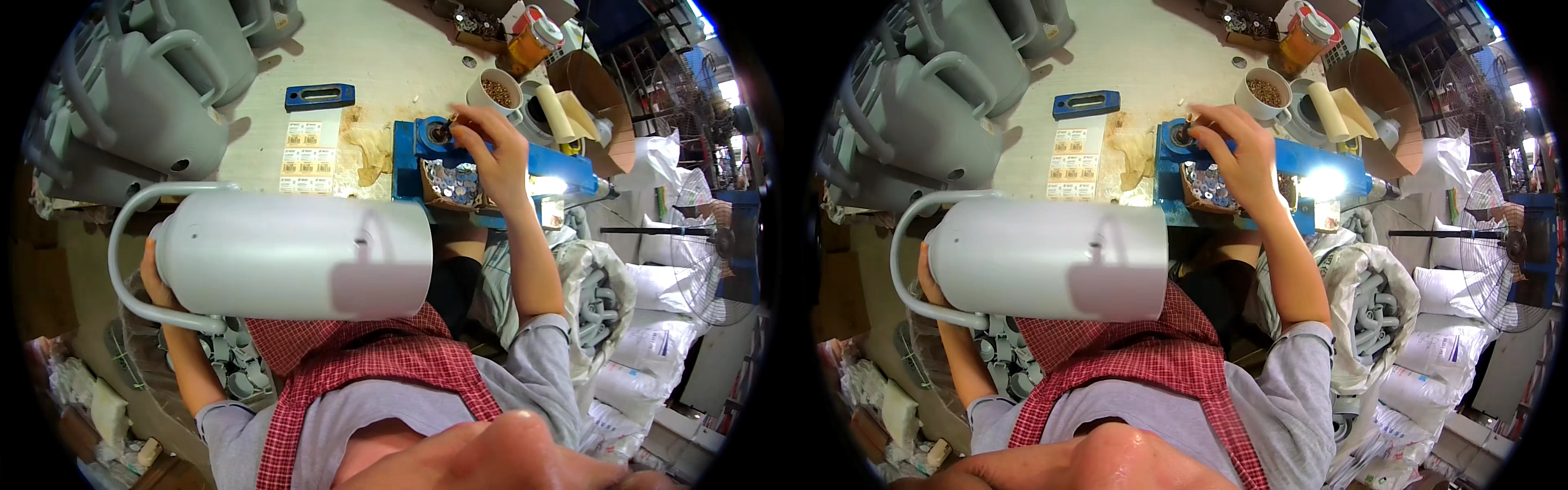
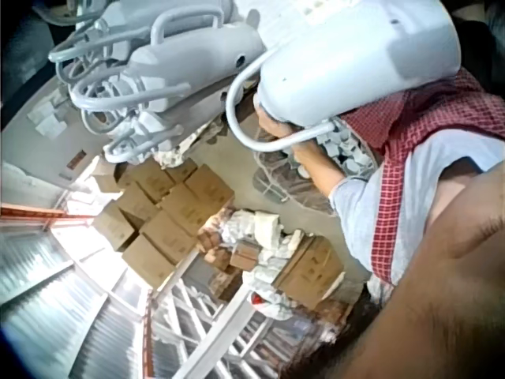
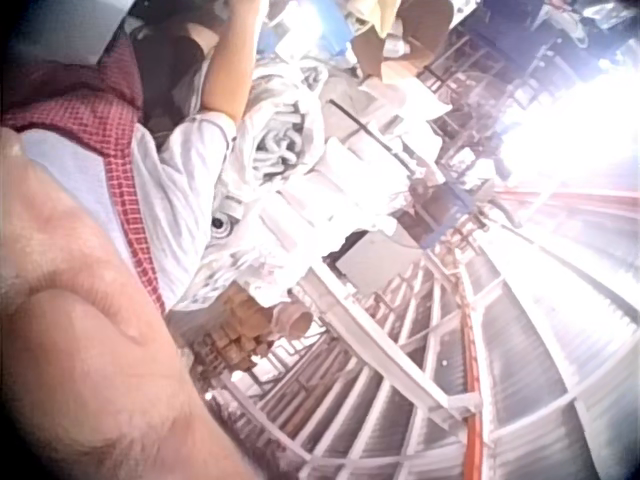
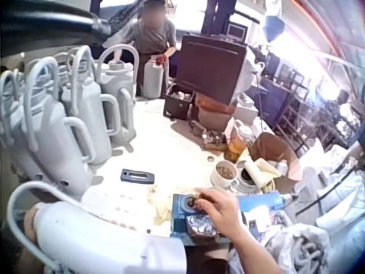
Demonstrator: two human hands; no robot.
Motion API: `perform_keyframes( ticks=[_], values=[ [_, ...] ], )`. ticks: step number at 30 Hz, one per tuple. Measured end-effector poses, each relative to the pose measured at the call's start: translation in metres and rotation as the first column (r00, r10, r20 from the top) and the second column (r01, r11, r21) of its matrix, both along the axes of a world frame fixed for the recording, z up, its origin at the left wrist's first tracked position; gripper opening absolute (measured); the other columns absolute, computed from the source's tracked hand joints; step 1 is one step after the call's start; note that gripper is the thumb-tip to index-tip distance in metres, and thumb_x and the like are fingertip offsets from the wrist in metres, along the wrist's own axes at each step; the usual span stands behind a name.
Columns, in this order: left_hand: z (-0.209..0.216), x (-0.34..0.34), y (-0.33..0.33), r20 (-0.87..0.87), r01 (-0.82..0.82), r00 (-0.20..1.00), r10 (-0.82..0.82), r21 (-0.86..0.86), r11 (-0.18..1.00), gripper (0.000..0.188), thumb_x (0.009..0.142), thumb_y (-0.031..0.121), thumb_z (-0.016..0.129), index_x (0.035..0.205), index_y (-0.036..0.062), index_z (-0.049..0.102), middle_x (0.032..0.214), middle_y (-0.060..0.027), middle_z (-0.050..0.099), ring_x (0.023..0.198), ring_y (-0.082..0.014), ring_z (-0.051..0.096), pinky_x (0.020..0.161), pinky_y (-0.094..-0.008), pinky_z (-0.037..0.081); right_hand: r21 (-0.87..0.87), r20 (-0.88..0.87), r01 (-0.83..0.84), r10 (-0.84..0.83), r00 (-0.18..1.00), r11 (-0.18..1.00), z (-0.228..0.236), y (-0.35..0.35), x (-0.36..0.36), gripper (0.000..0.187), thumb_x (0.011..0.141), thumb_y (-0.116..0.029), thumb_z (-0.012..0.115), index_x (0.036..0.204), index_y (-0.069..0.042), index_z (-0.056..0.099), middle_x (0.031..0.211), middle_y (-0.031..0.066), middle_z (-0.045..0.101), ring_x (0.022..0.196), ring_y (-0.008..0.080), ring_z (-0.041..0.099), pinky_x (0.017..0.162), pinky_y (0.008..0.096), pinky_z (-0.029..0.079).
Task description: The person assembles grey plastic kettles by inserting small metal components into the base and attaching a grey plastic lid. The person handles the kettle body, metal parts, and lids, repeating the process for multiple units in a workshop setting.
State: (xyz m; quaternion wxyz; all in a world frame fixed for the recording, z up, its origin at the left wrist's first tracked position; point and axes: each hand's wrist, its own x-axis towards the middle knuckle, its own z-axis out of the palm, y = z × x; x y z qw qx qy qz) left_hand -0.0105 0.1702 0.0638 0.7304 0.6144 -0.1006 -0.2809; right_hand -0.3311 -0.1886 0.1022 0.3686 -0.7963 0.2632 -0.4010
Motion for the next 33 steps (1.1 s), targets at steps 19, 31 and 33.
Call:
perform_keyframes(
  ticks=[19,31,33],
  values=[
    [-0.029,-0.014,0.012,-0.089,-0.210,0.975,0.203,-0.080,0.974,0.039,0.100,0.038,0.045,0.111,0.0049,0.062,0.102,-0.0077,0.067,0.089,-0.0160,0.065,0.077,-0.0295,0.053,-0.320,-0.652,-0.085,-0.154,0.742,0.944,-0.114,-0.008,-0.048,0.016,0.083,-0.020,0.067,0.094,-0.008,0.066,0.090,0.0133,0.065,0.088,0.0347,0.062,0.076,0.0428,0.050],
    [-0.045,-0.012,-0.012,-0.097,-0.182,0.982,0.164,-0.230,0.956,0.041,0.101,0.038,0.041,0.115,0.0038,0.060,0.105,-0.0099,0.066,0.092,-0.0172,0.066,0.078,-0.0306,0.055,-0.588,0.090,0.120,-0.082,0.993,0.800,0.017,0.004,-0.009,0.024,0.070,0.010,0.071,0.090,-0.002,0.067,0.088,0.0116,0.065,0.077,0.0254,0.064,0.068,0.0335,0.052],
    [-0.044,-0.015,-0.019,-0.097,-0.207,0.977,0.191,-0.204,0.957,0.042,0.101,0.038,0.042,0.114,0.0032,0.061,0.105,-0.0098,0.067,0.091,-0.0170,0.066,0.078,-0.0303,0.055,-0.660,0.088,0.102,-0.059,0.994,0.745,0.015,-0.007,0.000,0.024,0.068,0.009,0.071,0.089,-0.003,0.068,0.089,0.0105,0.067,0.075,0.0248,0.064,0.066,0.0323,0.051]
  ],
)
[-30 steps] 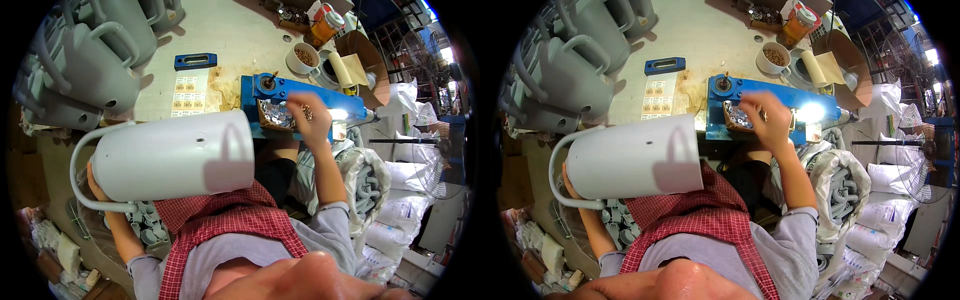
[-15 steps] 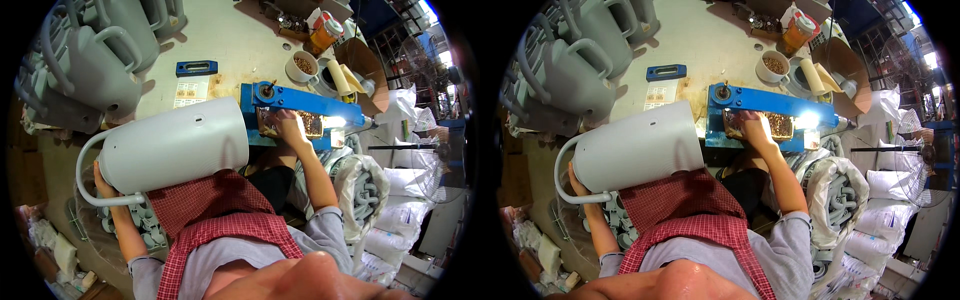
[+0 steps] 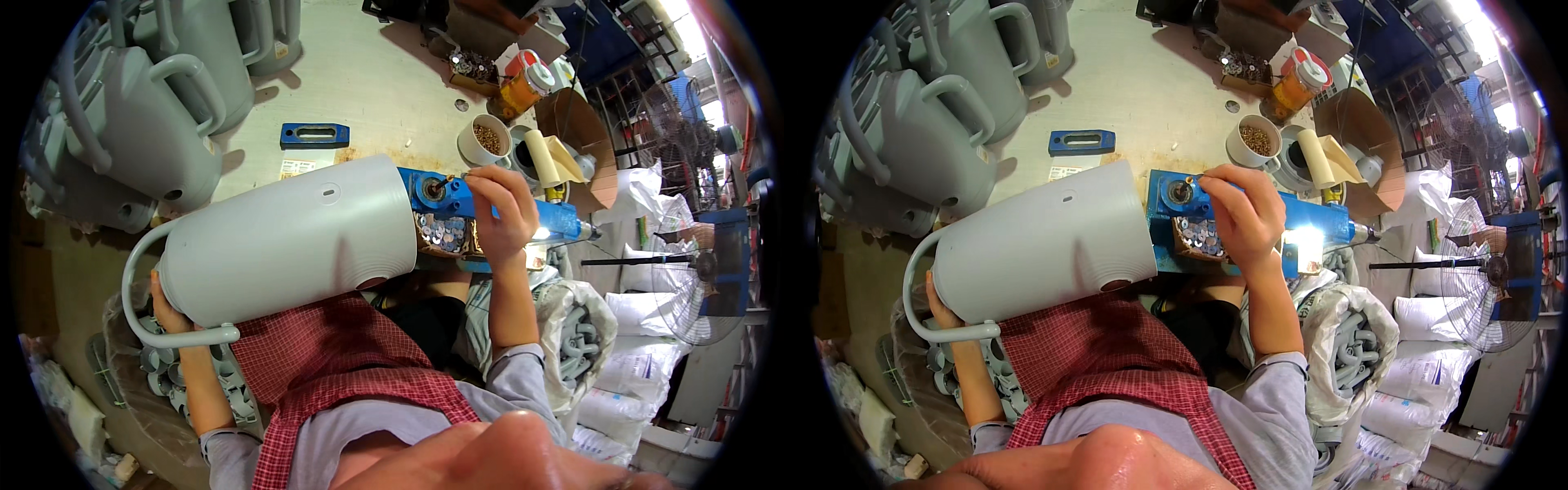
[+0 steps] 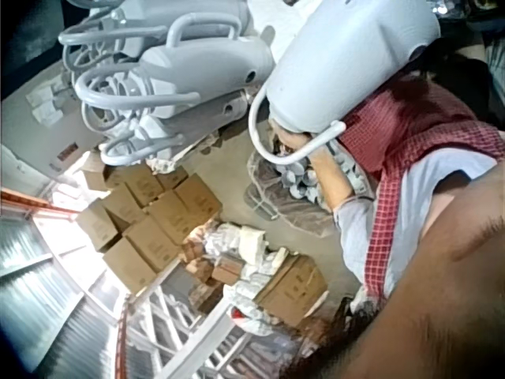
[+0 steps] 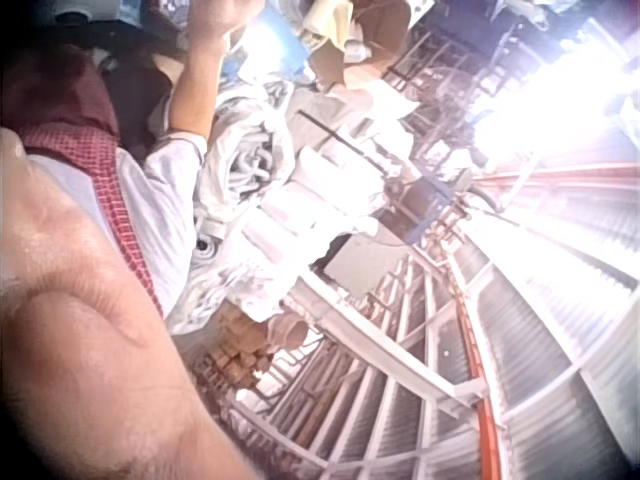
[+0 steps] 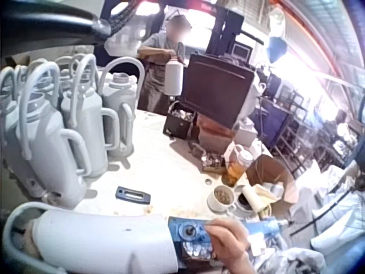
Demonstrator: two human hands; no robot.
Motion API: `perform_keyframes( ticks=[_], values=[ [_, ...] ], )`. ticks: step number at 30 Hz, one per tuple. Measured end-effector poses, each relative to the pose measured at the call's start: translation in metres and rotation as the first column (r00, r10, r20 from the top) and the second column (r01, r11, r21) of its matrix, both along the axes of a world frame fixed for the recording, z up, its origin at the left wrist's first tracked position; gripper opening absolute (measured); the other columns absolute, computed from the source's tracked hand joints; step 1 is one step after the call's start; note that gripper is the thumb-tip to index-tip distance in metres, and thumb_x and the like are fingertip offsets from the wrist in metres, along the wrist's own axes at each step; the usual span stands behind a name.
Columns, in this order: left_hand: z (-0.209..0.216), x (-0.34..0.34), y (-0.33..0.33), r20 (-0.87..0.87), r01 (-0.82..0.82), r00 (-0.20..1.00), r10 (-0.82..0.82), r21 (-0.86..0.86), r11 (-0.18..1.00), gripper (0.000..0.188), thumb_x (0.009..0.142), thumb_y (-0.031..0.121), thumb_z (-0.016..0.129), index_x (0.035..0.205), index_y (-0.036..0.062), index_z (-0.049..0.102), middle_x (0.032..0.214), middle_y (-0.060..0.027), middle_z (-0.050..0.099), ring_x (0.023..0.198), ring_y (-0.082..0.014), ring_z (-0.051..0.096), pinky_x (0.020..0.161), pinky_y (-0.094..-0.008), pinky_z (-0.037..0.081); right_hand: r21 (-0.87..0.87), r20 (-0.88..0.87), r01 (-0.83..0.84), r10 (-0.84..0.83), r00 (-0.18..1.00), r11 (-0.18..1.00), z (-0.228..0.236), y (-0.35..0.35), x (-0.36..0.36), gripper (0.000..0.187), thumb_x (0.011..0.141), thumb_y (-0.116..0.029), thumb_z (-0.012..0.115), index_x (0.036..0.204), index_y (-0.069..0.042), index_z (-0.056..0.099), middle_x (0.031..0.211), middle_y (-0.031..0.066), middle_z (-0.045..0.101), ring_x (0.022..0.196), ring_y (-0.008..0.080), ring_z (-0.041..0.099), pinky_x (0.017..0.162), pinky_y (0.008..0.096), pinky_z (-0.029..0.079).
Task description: The person assembles grey plastic kettles by inserting small metal components into the base and attaching a grey plastic lid. The person handles the kettle body, metal parts, and lids, repeating the process for multiple units in a workshop setting.
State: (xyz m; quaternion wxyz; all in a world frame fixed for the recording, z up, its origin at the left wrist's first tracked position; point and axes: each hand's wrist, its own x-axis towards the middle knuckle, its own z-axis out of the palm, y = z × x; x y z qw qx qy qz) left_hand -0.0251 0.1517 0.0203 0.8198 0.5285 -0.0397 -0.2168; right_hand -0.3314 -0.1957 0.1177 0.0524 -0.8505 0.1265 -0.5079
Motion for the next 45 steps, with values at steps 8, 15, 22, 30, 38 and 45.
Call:
perform_keyframes(
  ticks=[8,15,22,30,38,45],
  values=[
    [0.012,-0.013,-0.010,-0.106,-0.070,0.992,0.073,0.033,0.997,0.042,0.100,0.038,0.046,0.110,0.0008,0.063,0.102,-0.0107,0.067,0.089,-0.0176,0.066,0.077,-0.0304,0.054,-0.117,-0.093,-0.046,0.035,0.995,0.992,-0.008,-0.012,0.007,0.024,0.067,0.005,0.070,0.088,-0.007,0.068,0.089,0.0060,0.068,0.071,0.0225,0.062,0.062,0.0305,0.050],
    [0.009,-0.010,-0.011,-0.073,-0.035,0.997,0.035,0.010,0.999,0.042,0.100,0.038,0.046,0.109,0.0007,0.063,0.101,-0.0112,0.068,0.087,-0.0175,0.067,0.076,-0.0303,0.055,-0.190,-0.131,-0.042,0.017,0.991,0.981,-0.008,-0.014,0.006,0.026,0.068,0.004,0.068,0.091,-0.008,0.069,0.088,0.0045,0.068,0.067,0.0175,0.061,0.058,0.0250,0.049],
    [0.023,-0.008,-0.041,0.040,0.004,0.999,-0.003,-0.038,0.999,0.040,0.101,0.036,0.043,0.118,0.0035,0.058,0.109,-0.0104,0.066,0.095,-0.0179,0.066,0.081,-0.0319,0.056,0.030,-0.089,-0.026,0.029,0.996,0.999,-0.022,0.000,-0.011,0.031,0.071,0.007,0.069,0.100,-0.005,0.070,0.101,0.0134,0.069,0.082,0.0225,0.068,0.068,0.0277,0.054],
    [0.037,-0.054,-0.138,0.173,0.047,0.984,-0.047,0.006,0.999,0.036,0.099,0.032,0.050,0.094,-0.0006,0.063,0.082,-0.0063,0.066,0.067,-0.0142,0.063,0.058,-0.0285,0.053,0.855,0.248,-0.149,-0.139,0.959,0.496,-0.046,0.040,-0.078,0.052,0.084,0.004,0.067,0.132,0.007,0.049,0.118,0.0120,0.062,0.106,0.0188,0.060,0.094,0.0317,0.047],
    [0.003,-0.128,-0.221,0.331,0.465,0.852,-0.405,-0.123,0.877,0.039,0.084,0.035,0.072,0.071,0.0013,0.057,0.067,-0.0017,0.056,0.056,-0.0091,0.051,0.052,-0.0214,0.039,0.783,0.560,-0.307,-0.397,0.727,0.541,-0.086,0.001,-0.156,0.053,0.095,-0.007,0.059,0.142,0.004,0.037,0.128,0.0093,0.056,0.103,0.0127,0.055,0.086,0.0241,0.043],
    [-0.014,-0.126,-0.231,0.450,0.496,0.787,-0.422,-0.055,0.867,0.046,0.085,0.043,0.071,0.067,0.0025,0.060,0.066,-0.0023,0.057,0.058,-0.0084,0.049,0.054,-0.0214,0.039,0.799,0.549,-0.283,-0.452,0.703,0.530,-0.084,-0.005,-0.158,0.048,0.096,-0.002,0.055,0.141,0.003,0.040,0.112,0.0021,0.056,0.074,0.0033,0.042,0.057,0.0172,0.035]
  ],
)
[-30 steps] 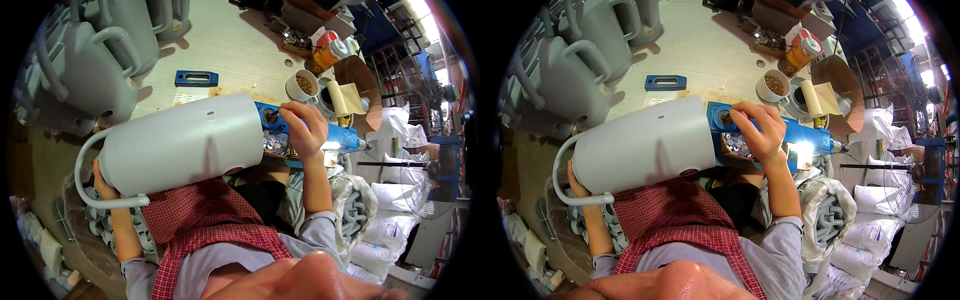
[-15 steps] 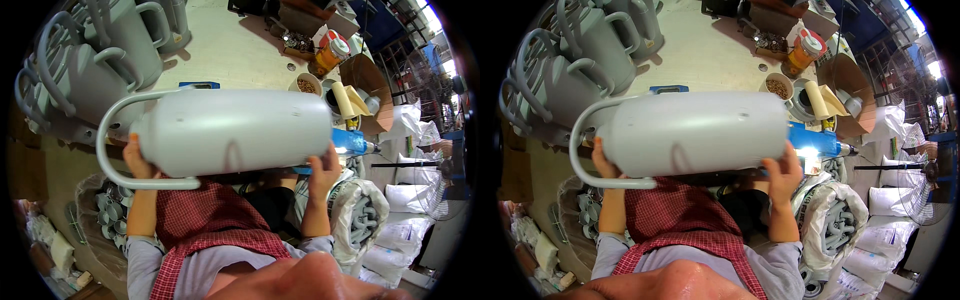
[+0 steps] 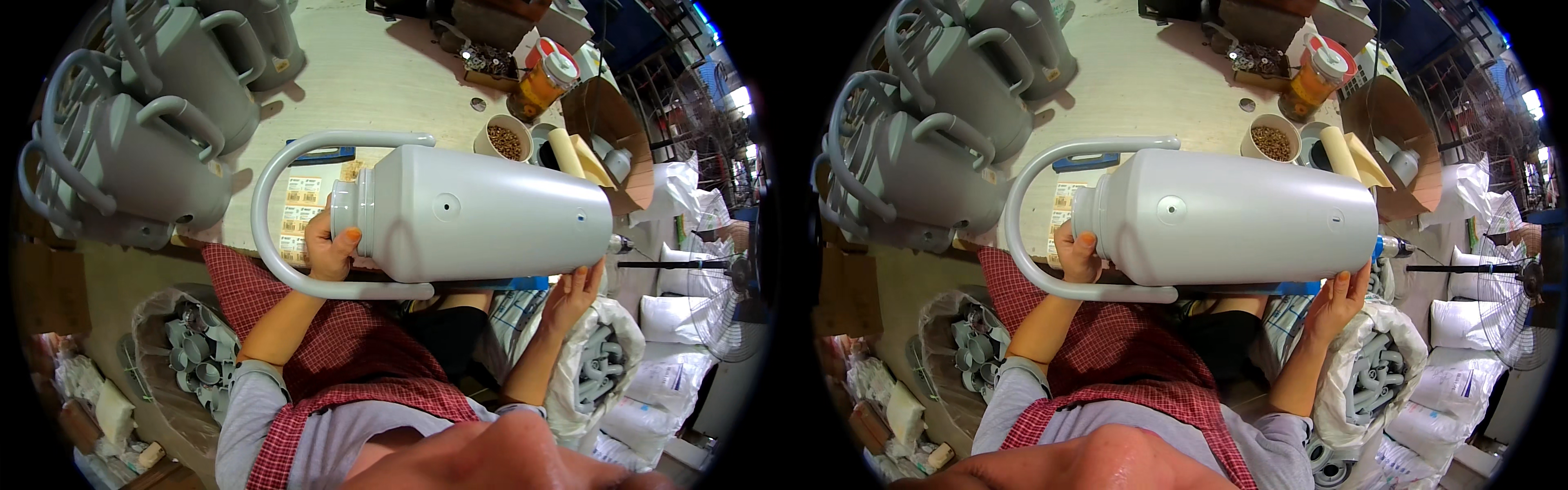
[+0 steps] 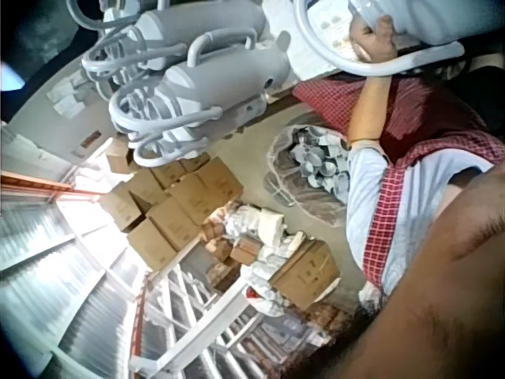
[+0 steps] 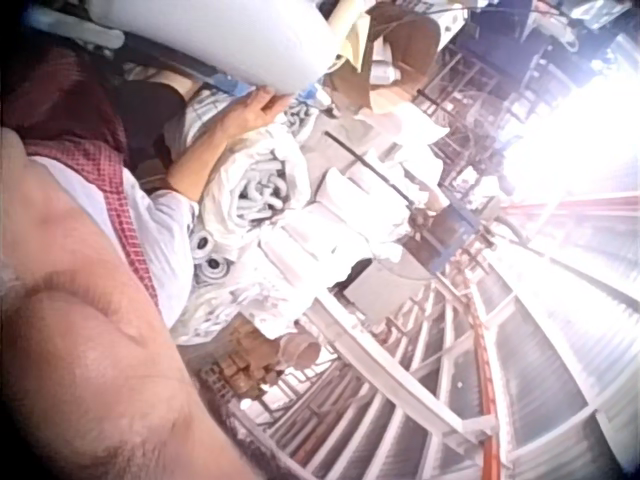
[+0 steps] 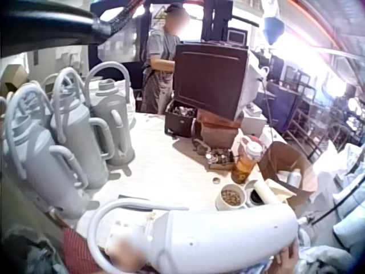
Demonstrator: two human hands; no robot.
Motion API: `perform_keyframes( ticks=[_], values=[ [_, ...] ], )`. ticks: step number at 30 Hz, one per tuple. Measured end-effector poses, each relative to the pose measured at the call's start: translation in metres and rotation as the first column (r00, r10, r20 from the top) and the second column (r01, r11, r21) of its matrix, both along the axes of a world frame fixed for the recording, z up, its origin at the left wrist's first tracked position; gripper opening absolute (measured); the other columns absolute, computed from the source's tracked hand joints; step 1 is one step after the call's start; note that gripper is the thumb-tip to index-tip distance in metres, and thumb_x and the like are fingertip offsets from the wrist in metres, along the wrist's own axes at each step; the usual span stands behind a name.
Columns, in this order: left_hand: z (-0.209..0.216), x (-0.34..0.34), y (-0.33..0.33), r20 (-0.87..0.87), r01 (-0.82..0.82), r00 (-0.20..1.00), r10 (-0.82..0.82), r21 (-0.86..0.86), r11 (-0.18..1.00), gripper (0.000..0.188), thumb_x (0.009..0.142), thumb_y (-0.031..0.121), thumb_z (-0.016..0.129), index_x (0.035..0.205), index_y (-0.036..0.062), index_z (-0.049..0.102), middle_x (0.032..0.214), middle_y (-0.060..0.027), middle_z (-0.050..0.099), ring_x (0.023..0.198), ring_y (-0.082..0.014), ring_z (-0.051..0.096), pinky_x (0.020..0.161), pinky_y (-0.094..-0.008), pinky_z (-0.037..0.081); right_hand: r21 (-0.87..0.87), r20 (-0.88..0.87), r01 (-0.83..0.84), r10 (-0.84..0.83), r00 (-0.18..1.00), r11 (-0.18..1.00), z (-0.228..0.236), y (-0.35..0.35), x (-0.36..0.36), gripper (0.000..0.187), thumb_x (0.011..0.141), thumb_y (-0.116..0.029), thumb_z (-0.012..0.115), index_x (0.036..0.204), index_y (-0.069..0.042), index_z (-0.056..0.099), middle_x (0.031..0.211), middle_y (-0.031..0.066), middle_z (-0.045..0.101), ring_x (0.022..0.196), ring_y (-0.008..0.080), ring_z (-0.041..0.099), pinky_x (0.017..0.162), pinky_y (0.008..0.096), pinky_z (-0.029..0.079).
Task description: The person assembles grey plastic kettles by inserting small metal components into the base and attaching a grey plastic lid. The person handles the kettle body, metal parts, and lids, repeating the process for multiple units in a workshop setting.
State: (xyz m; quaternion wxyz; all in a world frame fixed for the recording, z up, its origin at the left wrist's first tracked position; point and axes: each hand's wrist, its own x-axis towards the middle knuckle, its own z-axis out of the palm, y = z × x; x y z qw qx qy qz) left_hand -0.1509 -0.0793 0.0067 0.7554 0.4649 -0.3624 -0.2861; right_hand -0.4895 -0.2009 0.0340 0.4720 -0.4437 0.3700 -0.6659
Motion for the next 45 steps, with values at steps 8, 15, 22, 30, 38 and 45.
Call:
perform_keyframes(
  ticks=[8,15,22,30,38,45],
  values=[
    [-0.011,-0.008,-0.004,-0.160,0.103,0.983,-0.089,0.082,0.991,0.036,0.087,0.035,0.071,0.080,0.0010,0.062,0.069,-0.0003,0.058,0.051,-0.0070,0.045,0.048,-0.0214,0.039,0.030,-0.064,0.069,-0.067,0.996,0.997,-0.005,0.007,-0.010,0.052,0.093,-0.003,0.060,0.140,0.004,0.042,0.124,0.0090,0.059,0.093,0.0094,0.057,0.074,0.0202,0.046],
    [-0.074,0.041,0.010,-0.032,-0.119,0.991,0.134,0.281,0.952,0.034,0.094,0.036,0.049,0.103,0.0036,0.056,0.105,-0.0105,0.059,0.098,-0.0243,0.057,0.089,-0.0416,0.047,0.033,-0.482,0.091,-0.064,0.874,0.995,0.013,0.022,-0.007,0.052,0.087,-0.012,0.067,0.134,0.000,0.050,0.117,0.0118,0.061,0.102,0.0204,0.058,0.092,0.0336,0.045],
    [-0.036,0.051,0.012,-0.083,0.072,0.995,-0.057,0.188,0.980,0.062,0.098,0.045,0.049,0.125,-0.0108,0.050,0.122,-0.0185,0.059,0.112,-0.0273,0.057,0.098,-0.0417,0.044,-0.409,-0.896,0.162,-0.429,0.114,0.898,0.080,0.080,-0.168,0.025,0.077,-0.003,0.068,0.102,-0.007,0.067,0.098,0.0110,0.068,0.088,0.0305,0.065,0.078,0.0381,0.053],
    [-0.037,0.044,-0.002,-0.094,-0.011,0.995,0.026,0.160,0.987,0.058,0.098,0.045,0.050,0.117,-0.0092,0.054,0.114,-0.0165,0.061,0.107,-0.0234,0.058,0.095,-0.0380,0.044,-0.090,-0.903,0.279,0.041,-0.429,0.956,0.005,0.051,-0.329,0.035,0.073,-0.011,0.071,0.107,-0.007,0.063,0.102,0.0110,0.065,0.100,0.0315,0.061,0.087,0.0424,0.050],
    [-0.046,0.054,-0.001,-0.086,0.029,0.996,-0.011,0.207,0.978,0.057,0.099,0.046,0.048,0.121,-0.0058,0.052,0.121,-0.0162,0.059,0.113,-0.0237,0.057,0.099,-0.0394,0.044,-0.462,-0.769,-0.059,-0.433,-0.471,0.885,0.041,0.104,-0.322,0.028,0.074,-0.006,0.066,0.102,-0.006,0.063,0.100,0.0077,0.065,0.097,0.0266,0.063,0.084,0.0388,0.052],
    [-0.039,0.049,0.001,-0.110,-0.001,0.994,0.020,0.169,0.986,0.055,0.100,0.042,0.047,0.125,-0.0071,0.050,0.123,-0.0175,0.059,0.113,-0.0247,0.057,0.099,-0.0393,0.044,-0.150,-0.981,-0.112,-0.162,-0.108,0.982,0.071,0.139,-0.237,0.029,0.067,0.007,0.065,0.093,-0.006,0.069,0.106,0.0083,0.066,0.110,0.0247,0.061,0.093,0.0383,0.051]
  ],
)
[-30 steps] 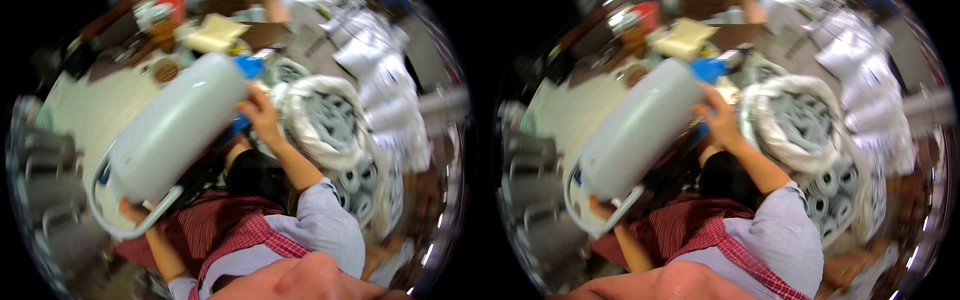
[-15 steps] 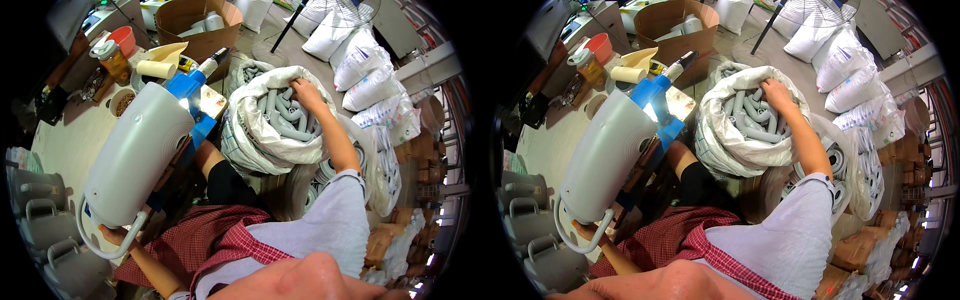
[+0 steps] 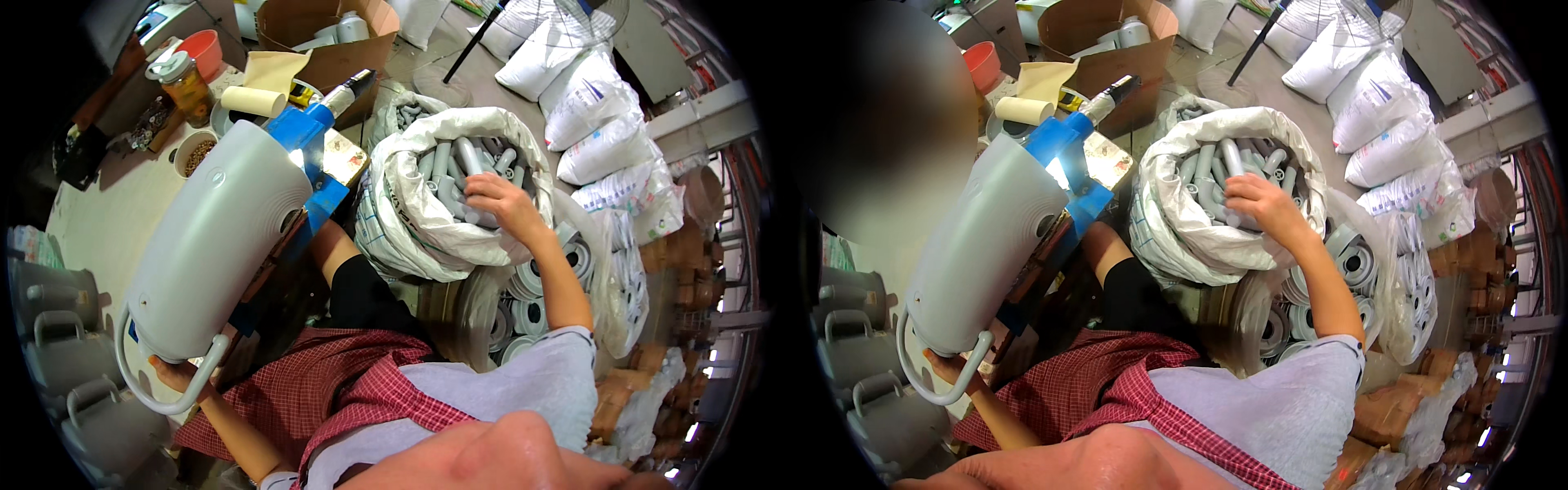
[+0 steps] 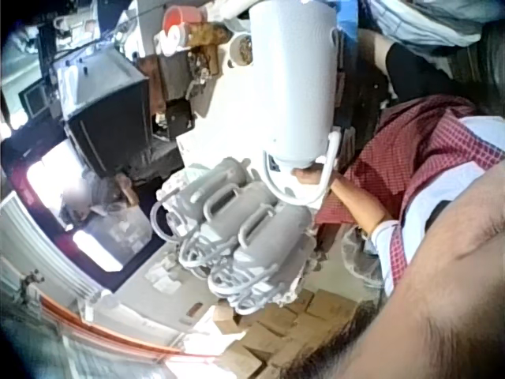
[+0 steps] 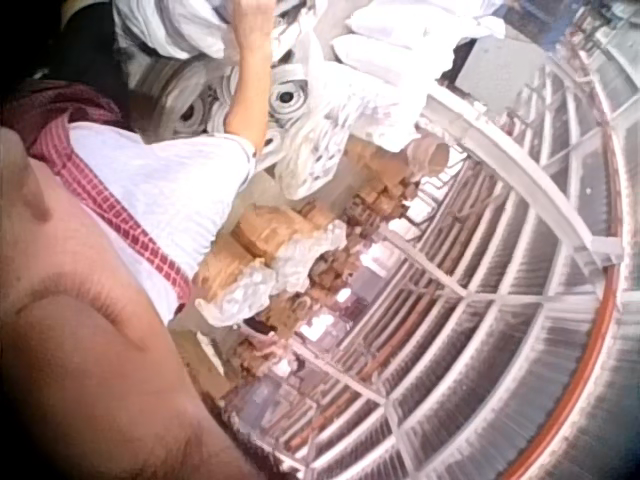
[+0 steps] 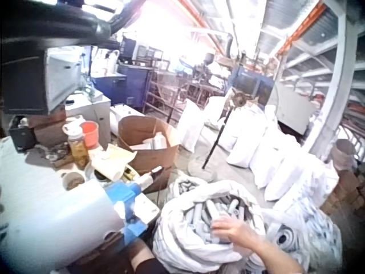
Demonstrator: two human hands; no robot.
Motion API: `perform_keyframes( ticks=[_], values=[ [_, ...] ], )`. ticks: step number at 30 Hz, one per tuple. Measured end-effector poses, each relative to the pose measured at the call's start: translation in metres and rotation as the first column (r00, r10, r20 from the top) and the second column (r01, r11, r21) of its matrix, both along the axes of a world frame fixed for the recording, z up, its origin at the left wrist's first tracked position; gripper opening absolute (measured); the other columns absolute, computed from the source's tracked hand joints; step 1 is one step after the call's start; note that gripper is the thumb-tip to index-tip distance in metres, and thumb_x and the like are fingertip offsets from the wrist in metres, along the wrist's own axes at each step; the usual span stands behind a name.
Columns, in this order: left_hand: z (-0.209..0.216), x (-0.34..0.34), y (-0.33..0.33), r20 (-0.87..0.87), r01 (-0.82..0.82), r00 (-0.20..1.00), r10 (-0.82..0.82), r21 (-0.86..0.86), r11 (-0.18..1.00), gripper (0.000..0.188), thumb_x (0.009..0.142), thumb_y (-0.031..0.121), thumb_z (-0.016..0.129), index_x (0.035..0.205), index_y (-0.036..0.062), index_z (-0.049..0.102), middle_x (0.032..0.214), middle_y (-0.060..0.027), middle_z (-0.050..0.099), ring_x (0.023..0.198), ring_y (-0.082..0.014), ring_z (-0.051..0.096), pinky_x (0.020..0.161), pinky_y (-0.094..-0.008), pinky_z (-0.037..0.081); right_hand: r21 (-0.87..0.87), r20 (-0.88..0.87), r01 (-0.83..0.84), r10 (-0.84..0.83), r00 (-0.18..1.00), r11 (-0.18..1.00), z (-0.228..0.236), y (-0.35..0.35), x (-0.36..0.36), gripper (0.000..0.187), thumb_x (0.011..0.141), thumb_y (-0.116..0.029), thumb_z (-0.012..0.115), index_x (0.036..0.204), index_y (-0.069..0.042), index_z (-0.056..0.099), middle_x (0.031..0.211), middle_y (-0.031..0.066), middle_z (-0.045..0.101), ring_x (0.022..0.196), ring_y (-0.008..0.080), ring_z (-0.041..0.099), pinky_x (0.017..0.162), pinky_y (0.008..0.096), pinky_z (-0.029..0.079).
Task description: The person assembles grey plastic kettles by inserting small metal components into the base and attaching a grey plastic lid. The person handles the kettle body, metal parts, and lids, repeating the process for multiple units in a workshop setting.
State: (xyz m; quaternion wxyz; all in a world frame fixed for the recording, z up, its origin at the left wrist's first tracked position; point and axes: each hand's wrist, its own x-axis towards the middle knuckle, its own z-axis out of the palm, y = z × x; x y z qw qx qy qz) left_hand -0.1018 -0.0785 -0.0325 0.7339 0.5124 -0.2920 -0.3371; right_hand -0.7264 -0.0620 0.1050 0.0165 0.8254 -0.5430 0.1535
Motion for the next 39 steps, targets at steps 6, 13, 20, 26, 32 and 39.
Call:
perform_keyframes(
  ticks=[6,13,20,26,32,39],
  values=[
    [-0.001,-0.008,-0.004,0.038,0.008,0.999,-0.009,0.024,1.000,0.056,0.100,0.043,0.048,0.115,-0.0101,0.057,0.111,-0.0173,0.063,0.102,-0.0226,0.059,0.093,-0.0370,0.045,0.075,0.307,0.468,-0.467,0.829,0.881,-0.010,-0.038,-0.028,0.017,0.083,-0.007,0.063,0.099,-0.002,0.069,0.103,0.0202,0.069,0.100,0.0323,0.066,0.088,0.0369,0.052],
    [-0.036,0.002,-0.008,0.210,0.080,0.975,-0.078,0.000,0.997,0.048,0.093,0.043,0.061,0.099,-0.0044,0.064,0.087,-0.0068,0.064,0.081,-0.0145,0.058,0.075,-0.0300,0.046,0.101,-0.024,0.470,-0.470,0.882,0.877,0.008,-0.104,-0.032,0.034,0.078,-0.019,0.070,0.107,-0.003,0.064,0.101,0.0206,0.067,0.096,0.0373,0.063,0.083,0.0446,0.049],
    [-0.005,-0.023,-0.002,0.188,0.174,0.965,-0.182,0.063,0.983,0.047,0.086,0.031,0.066,0.116,-0.0035,0.058,0.095,-0.0083,0.066,0.084,-0.0181,0.060,0.075,-0.0331,0.049,-0.174,0.059,-0.302,0.316,0.947,0.937,0.139,-0.109,0.226,0.041,0.071,-0.002,0.067,0.111,-0.007,0.061,0.093,0.0122,0.059,0.079,0.0323,0.061,0.068,0.0384,0.050],
    [0.027,-0.037,-0.013,0.590,0.108,0.807,-0.009,-0.132,0.985,0.035,0.080,0.034,0.070,0.094,0.0023,0.069,0.083,-0.0148,0.069,0.093,-0.0341,0.060,0.099,-0.0458,0.035,-0.091,-0.160,-0.692,0.676,0.720,0.716,0.133,-0.129,0.365,0.036,0.073,-0.019,0.078,0.104,-0.007,0.063,0.087,0.0078,0.061,0.076,0.0269,0.063,0.065,0.0357,0.051],
    [0.037,-0.030,-0.007,0.681,0.088,0.729,0.062,-0.183,0.979,0.039,0.079,0.037,0.072,0.095,0.0013,0.067,0.073,-0.0127,0.066,0.075,-0.0299,0.064,0.096,-0.0442,0.037,0.086,-0.177,-0.756,0.757,0.629,0.649,0.120,-0.136,0.414,0.034,0.073,-0.021,0.078,0.102,-0.009,0.065,0.086,0.0056,0.060,0.075,0.0249,0.062,0.065,0.0359,0.050],
    [0.038,-0.032,-0.012,0.675,0.037,0.726,0.131,-0.228,0.973,0.042,0.078,0.038,0.074,0.082,-0.0024,0.065,0.065,-0.0143,0.062,0.066,-0.0313,0.062,0.095,-0.0454,0.038,0.104,-0.238,-0.757,0.755,0.610,0.645,0.115,-0.141,0.418,0.033,0.074,-0.023,0.078,0.102,-0.010,0.064,0.085,0.0053,0.060,0.073,0.0249,0.062,0.063,0.0359,0.050]
  ],
)
